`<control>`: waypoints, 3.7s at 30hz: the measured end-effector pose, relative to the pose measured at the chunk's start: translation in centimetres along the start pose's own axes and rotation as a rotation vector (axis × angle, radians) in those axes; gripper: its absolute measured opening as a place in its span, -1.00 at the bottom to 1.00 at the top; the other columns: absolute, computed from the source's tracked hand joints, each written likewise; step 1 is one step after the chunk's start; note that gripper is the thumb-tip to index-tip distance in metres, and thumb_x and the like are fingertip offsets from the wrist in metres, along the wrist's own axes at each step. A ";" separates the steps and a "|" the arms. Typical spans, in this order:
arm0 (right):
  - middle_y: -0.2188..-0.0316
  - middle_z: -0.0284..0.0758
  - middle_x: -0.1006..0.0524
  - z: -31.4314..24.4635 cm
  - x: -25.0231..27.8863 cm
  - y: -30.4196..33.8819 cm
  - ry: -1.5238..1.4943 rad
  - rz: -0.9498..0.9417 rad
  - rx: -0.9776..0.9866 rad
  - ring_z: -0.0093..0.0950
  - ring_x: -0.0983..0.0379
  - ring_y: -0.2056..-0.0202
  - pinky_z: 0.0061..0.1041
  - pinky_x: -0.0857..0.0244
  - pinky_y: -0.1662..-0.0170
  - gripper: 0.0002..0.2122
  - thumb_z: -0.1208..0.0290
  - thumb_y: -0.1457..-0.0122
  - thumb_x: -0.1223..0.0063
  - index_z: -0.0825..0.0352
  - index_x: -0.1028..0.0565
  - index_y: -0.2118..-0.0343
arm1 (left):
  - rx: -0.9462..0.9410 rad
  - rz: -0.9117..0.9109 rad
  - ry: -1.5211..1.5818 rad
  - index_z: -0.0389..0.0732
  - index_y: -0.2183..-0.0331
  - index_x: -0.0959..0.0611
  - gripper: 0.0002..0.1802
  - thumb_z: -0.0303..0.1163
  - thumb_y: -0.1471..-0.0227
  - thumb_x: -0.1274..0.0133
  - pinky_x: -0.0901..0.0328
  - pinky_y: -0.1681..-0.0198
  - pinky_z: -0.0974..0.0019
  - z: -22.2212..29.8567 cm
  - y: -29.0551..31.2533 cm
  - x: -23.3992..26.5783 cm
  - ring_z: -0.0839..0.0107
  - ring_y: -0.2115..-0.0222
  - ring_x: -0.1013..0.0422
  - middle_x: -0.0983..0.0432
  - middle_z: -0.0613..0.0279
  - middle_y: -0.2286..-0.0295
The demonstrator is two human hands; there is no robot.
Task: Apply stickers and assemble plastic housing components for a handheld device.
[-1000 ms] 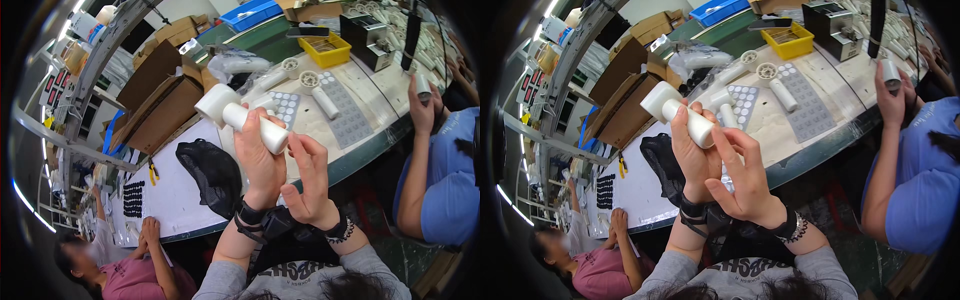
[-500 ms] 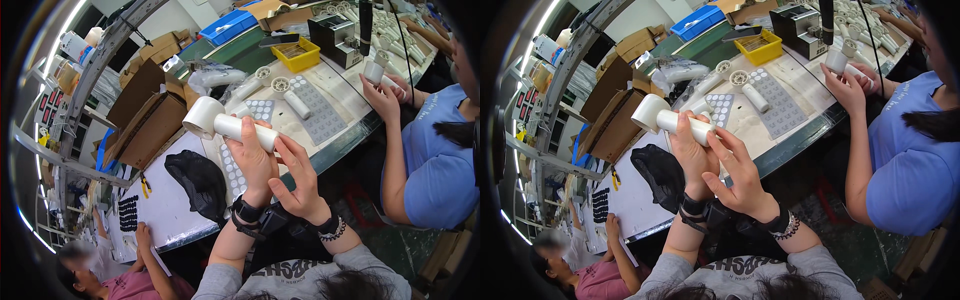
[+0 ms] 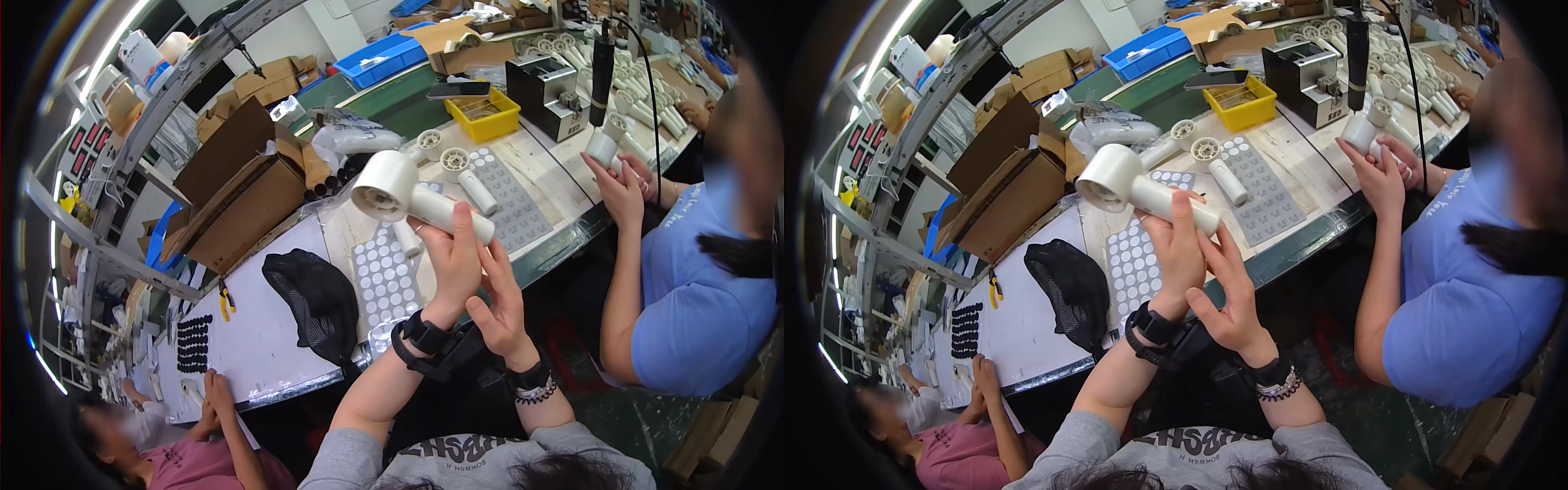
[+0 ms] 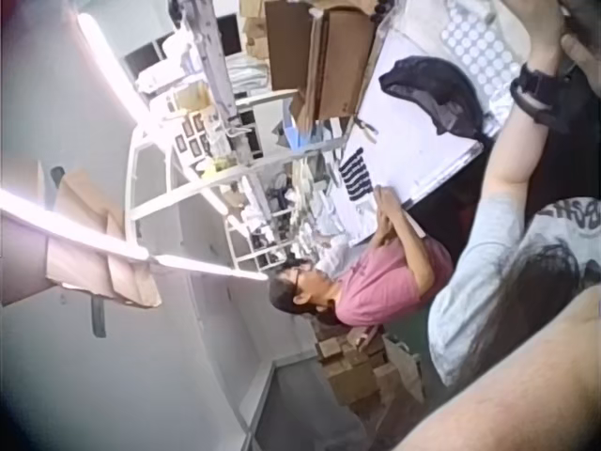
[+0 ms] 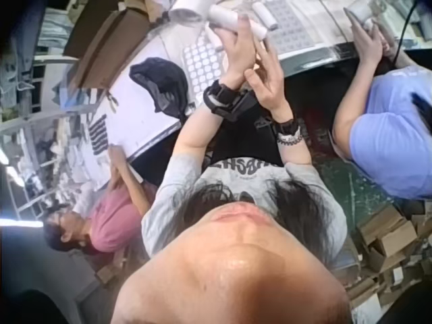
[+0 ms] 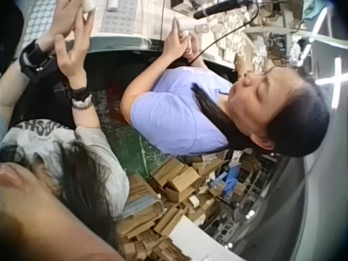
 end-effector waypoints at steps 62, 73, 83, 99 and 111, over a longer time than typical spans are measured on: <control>0.36 -0.27 -0.47 -0.4 -5.5 -5.9 0.992 -0.863 0.101 -0.26 -0.43 0.31 -0.40 -0.31 0.27 -0.51 0.28 0.27 -0.30 0.28 -0.37 0.22 | 0.206 -0.347 -0.559 -0.25 0.08 -0.40 -0.58 -0.44 0.05 0.02 -0.23 0.10 0.30 2.1 4.0 16.5 0.34 0.09 -0.32 -0.41 0.13 0.16; 0.32 -0.23 -0.45 -0.5 -5.5 -5.7 0.932 -0.821 0.050 -0.23 -0.41 0.26 -0.36 -0.31 0.24 -0.50 0.40 0.31 -0.25 0.25 -0.36 0.19 | 0.112 -0.388 -0.614 -0.24 0.11 -0.43 -0.61 -0.44 0.06 0.00 -0.24 0.16 0.31 2.9 6.2 18.2 0.24 0.21 -0.38 -0.44 0.11 0.26; 0.31 -0.21 -0.45 0.2 -5.0 -5.3 0.943 -0.781 0.052 -0.21 -0.41 0.24 -0.37 -0.31 0.21 -0.47 0.35 0.31 -0.27 0.26 -0.38 0.17 | 0.103 -0.339 -0.737 -0.27 0.20 -0.45 -0.65 -0.51 0.14 -0.02 -0.26 0.22 0.24 -0.2 6.9 19.3 0.12 0.29 -0.37 -0.42 0.02 0.36; 0.34 -0.30 -0.34 -1.0 -5.5 -4.6 1.017 -0.707 0.126 -0.33 -0.41 0.35 -0.41 -0.34 0.38 -0.48 0.27 0.27 -0.25 0.17 -0.34 0.15 | -0.039 -0.373 -0.844 -0.29 0.36 -0.51 -0.78 -0.57 0.21 -0.02 -0.17 0.18 0.20 -1.4 7.4 17.7 0.12 0.28 -0.29 -0.39 0.08 0.39; 0.39 -0.29 -0.37 -0.7 -5.4 -4.8 1.066 -0.673 0.054 -0.30 -0.42 0.34 -0.36 -0.34 0.39 -0.55 0.32 0.25 -0.20 0.19 -0.36 0.20 | -0.023 -0.371 -0.833 -0.29 0.38 -0.52 -0.80 -0.58 0.20 -0.02 -0.18 0.19 0.21 -1.6 7.5 17.9 0.12 0.28 -0.29 -0.40 0.08 0.40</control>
Point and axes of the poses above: each hand's wrist, its own y-axis away from the middle knuckle, its own x-axis out of the back of the hand, z = x × y, the point moved 7 cm from there along -y, towards the middle knuckle
